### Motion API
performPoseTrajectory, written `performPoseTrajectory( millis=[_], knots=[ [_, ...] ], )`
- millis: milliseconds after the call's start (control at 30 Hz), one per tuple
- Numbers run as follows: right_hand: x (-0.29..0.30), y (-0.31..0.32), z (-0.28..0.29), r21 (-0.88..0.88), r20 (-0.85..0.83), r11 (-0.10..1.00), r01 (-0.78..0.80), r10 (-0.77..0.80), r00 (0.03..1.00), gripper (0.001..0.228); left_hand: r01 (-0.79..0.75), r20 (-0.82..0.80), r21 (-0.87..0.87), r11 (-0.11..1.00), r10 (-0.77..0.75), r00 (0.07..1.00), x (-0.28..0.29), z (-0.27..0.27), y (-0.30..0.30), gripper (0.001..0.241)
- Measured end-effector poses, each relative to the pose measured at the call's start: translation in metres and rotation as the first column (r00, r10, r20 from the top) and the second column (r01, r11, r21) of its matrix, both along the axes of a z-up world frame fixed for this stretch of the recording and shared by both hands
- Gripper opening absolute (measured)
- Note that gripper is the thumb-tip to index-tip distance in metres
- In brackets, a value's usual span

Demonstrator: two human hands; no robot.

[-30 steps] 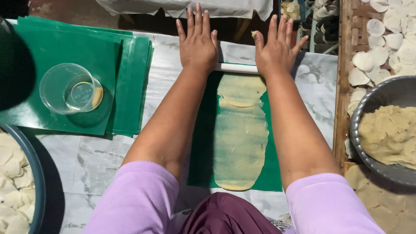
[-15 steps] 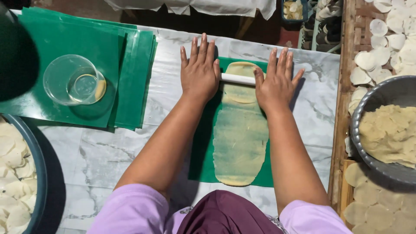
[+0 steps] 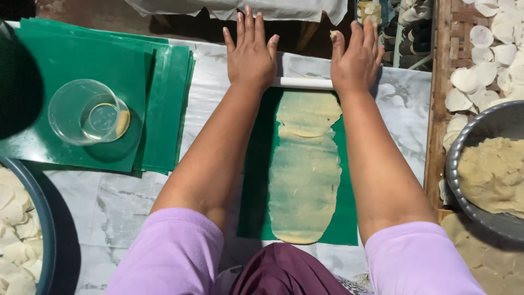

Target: Flattening small portions of dough using a rolling pin on a mat.

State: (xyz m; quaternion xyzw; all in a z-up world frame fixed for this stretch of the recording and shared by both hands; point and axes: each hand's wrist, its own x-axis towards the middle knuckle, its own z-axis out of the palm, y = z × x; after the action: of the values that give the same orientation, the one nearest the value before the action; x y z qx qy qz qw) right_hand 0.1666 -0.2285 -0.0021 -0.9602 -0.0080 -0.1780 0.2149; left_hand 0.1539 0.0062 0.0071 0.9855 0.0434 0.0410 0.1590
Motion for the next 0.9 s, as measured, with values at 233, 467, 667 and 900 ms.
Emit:
performPoseTrajectory(
  millis=[233, 467, 667, 900],
  knots=[
    [-0.056, -0.036, 0.075, 0.151, -0.564, 0.967, -0.207, 0.257, 0.785, 0.037, 0.557, 0.500, -0.152, 0.816, -0.423, 0.756, -0.043, 0.019, 0.034, 0.048],
    [-0.060, -0.064, 0.057, 0.026, -0.346, 0.914, -0.405, 0.388, 0.854, 0.030, 0.532, 0.500, 0.152, 0.833, -0.529, 0.685, -0.048, 0.006, 0.036, 0.025],
    [-0.116, -0.072, 0.059, -0.088, -0.374, 0.942, -0.325, 0.271, 0.887, 0.047, 0.537, 0.343, 0.117, 0.835, -0.542, 0.767, -0.098, 0.004, 0.028, 0.043],
    [-0.125, 0.011, 0.076, -0.098, -0.423, 0.985, -0.142, 0.088, 0.902, 0.061, 0.222, -0.023, -0.040, 0.974, -0.223, 0.974, -0.110, 0.050, -0.005, 0.074]
  ],
)
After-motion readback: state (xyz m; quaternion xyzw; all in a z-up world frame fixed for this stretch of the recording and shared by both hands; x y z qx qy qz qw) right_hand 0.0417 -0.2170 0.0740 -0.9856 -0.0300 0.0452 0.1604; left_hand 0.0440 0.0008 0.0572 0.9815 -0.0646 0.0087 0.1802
